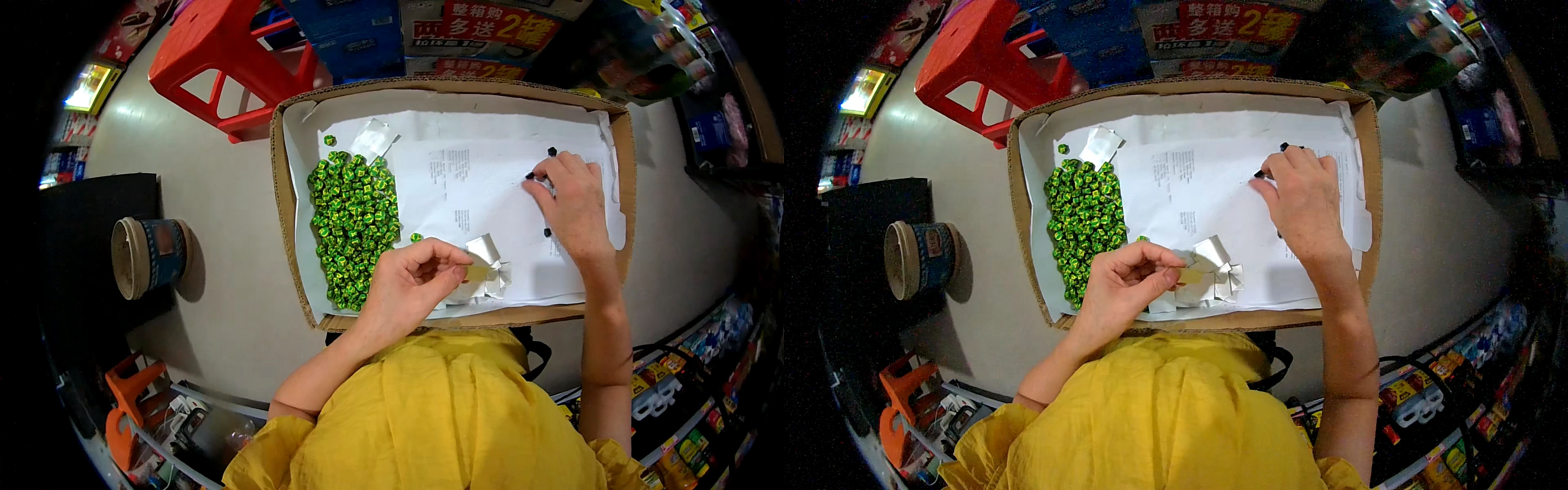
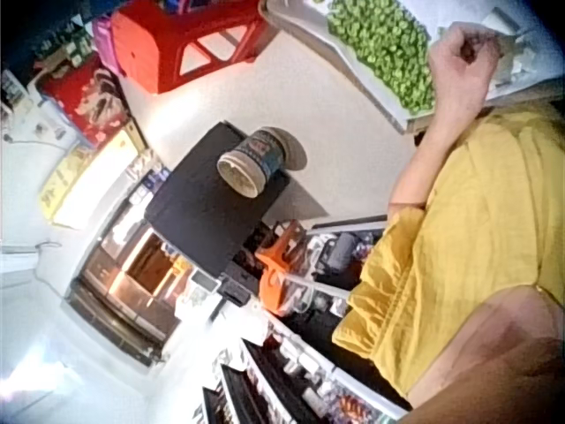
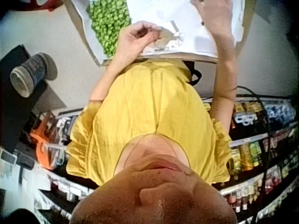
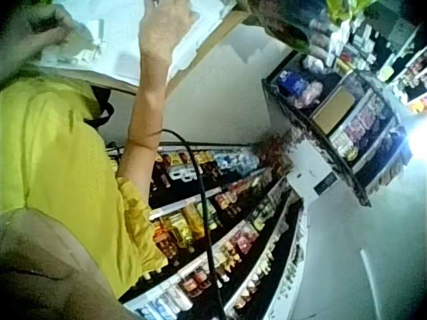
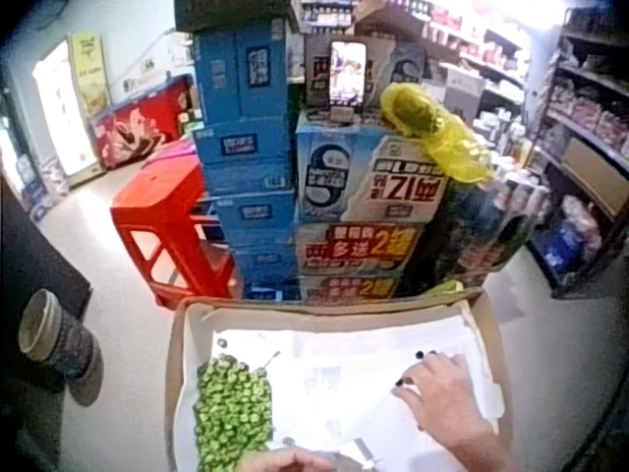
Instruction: The person assembles small green and black items by hand inside a cardboard box. They pick up a small green piece, place a black bead onto it, wrap the combined item in a small square of white paper, and place the finished piece back into the box.
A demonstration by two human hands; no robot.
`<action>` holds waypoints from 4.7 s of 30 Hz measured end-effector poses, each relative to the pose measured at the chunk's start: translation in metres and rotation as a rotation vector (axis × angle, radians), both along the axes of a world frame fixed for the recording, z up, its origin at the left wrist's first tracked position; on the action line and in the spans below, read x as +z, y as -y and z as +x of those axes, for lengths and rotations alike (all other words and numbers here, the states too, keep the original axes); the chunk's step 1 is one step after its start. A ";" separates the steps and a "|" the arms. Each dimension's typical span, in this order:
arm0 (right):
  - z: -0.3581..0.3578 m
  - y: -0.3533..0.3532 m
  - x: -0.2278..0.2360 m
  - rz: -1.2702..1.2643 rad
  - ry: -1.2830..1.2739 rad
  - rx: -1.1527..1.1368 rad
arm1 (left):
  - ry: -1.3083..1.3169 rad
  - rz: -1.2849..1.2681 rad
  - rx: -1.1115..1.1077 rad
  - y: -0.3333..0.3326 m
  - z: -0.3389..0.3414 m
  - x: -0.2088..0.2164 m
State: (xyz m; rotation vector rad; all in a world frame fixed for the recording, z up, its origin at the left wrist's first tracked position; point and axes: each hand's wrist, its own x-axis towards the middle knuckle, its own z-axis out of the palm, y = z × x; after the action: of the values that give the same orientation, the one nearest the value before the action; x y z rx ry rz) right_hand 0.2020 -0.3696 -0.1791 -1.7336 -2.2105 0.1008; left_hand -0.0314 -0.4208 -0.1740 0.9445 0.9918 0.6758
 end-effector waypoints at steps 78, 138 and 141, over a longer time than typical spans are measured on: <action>-0.060 0.084 0.046 0.134 -0.424 0.332 | 0.240 -0.075 -0.005 0.009 -0.020 0.038; -0.054 0.104 0.048 0.200 -0.170 0.419 | 0.229 -0.206 -0.058 0.009 -0.021 0.033; -0.053 0.101 0.049 0.161 -0.172 0.437 | 0.199 -0.196 -0.077 0.008 -0.021 0.037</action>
State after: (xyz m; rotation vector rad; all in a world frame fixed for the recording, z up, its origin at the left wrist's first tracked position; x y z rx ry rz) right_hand 0.1490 -0.4710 -0.1296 -1.0962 -2.3553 0.1615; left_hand -0.0526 -0.4290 -0.1370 0.7249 0.8245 0.5841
